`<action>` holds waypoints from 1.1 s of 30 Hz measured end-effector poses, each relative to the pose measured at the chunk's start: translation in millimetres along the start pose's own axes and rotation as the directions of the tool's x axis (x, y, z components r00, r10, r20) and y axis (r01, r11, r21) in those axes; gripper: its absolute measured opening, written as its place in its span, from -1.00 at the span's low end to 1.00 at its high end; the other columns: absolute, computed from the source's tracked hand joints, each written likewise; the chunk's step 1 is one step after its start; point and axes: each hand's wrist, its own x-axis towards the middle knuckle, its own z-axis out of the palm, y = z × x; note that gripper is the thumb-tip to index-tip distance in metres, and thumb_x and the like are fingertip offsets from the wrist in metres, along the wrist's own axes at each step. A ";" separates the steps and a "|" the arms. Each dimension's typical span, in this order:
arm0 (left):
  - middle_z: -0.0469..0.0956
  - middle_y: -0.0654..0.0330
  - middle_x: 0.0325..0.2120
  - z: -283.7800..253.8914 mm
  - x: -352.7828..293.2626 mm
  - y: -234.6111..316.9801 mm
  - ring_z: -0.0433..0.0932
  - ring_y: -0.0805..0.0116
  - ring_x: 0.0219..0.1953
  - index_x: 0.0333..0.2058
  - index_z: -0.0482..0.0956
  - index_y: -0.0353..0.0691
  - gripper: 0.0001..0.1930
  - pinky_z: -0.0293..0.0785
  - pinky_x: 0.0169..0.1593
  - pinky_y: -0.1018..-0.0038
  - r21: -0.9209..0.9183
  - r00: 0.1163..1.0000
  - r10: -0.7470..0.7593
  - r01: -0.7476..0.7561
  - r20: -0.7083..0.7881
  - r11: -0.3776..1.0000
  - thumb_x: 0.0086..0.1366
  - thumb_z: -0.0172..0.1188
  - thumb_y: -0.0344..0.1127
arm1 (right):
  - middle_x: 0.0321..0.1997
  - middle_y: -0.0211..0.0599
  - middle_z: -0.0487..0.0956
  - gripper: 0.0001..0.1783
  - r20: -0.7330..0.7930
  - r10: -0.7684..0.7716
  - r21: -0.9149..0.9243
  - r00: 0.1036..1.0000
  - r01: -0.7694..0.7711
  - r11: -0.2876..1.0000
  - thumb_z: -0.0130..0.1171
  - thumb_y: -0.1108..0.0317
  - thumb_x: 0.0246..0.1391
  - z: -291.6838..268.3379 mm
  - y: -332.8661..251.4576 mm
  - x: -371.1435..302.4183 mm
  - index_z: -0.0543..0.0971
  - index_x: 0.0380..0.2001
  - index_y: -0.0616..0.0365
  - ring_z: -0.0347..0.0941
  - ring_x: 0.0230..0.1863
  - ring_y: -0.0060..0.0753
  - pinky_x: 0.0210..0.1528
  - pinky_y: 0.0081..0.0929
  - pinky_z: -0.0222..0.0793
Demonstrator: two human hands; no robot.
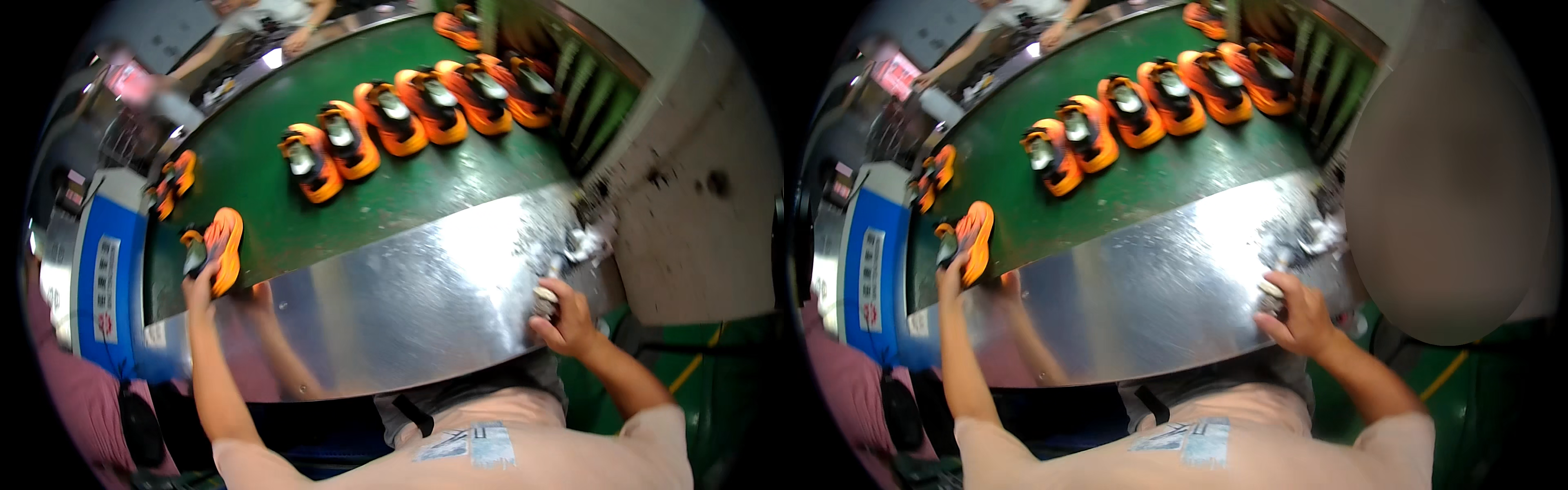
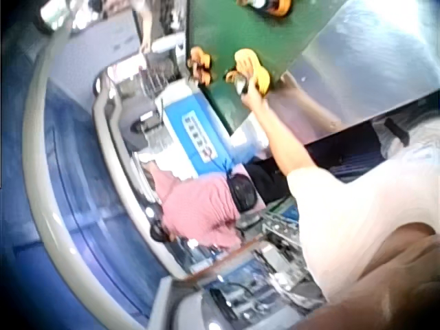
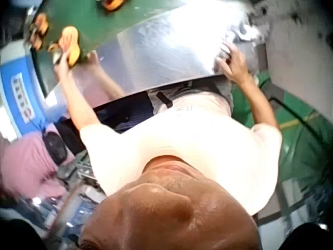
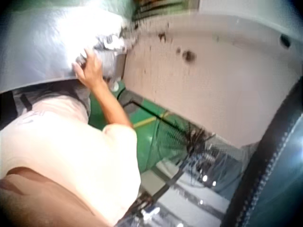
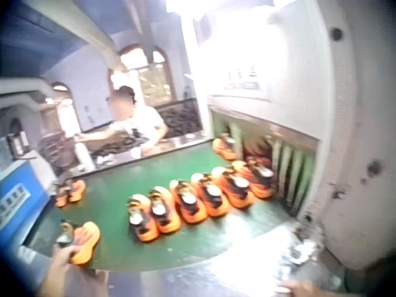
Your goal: The person picks up shoes from a conveyor belt and applies a liquid adhesive around the seam between the upper and the sole using a syringe-style applicator.
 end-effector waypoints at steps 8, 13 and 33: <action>0.44 0.06 -0.06 54.8 -250.0 2.8 0.46 0.26 -0.08 0.08 0.31 -0.42 -0.39 0.41 0.00 0.39 0.063 0.996 0.034 -0.029 -0.088 0.998 0.02 0.30 -0.49 | -0.41 -0.19 0.50 -0.46 0.065 0.040 0.005 0.997 -0.040 0.999 0.23 0.18 -0.03 -2.3 -10.7 3.6 0.34 0.01 0.10 0.47 -0.47 -0.16 -0.44 -0.37 0.35; 0.46 -0.02 -0.05 58.9 -322.0 64.5 0.46 0.25 -0.02 0.11 0.29 -0.43 -0.22 0.33 0.09 0.36 0.167 0.901 -0.140 0.076 0.411 0.983 -0.12 0.44 -0.39 | -0.48 -0.36 0.44 -0.45 0.184 0.283 0.534 0.941 -0.338 0.775 0.11 0.00 0.10 -27.9 -58.9 -12.6 0.30 0.03 0.11 0.37 -0.54 -0.54 -0.49 -0.56 0.27; 0.56 0.11 -0.32 113.3 -340.5 69.5 0.56 0.18 -0.15 -0.34 0.59 -0.28 -0.85 0.49 -0.02 0.30 -0.033 0.444 0.774 -0.859 0.451 0.511 0.06 0.16 -0.48 | -0.58 -0.38 0.35 -0.21 0.523 0.216 0.794 0.824 -0.564 0.229 -0.30 -0.48 0.04 -18.2 -113.2 69.3 0.28 -0.08 0.05 -0.03 -0.79 -0.73 -0.78 -0.73 -0.17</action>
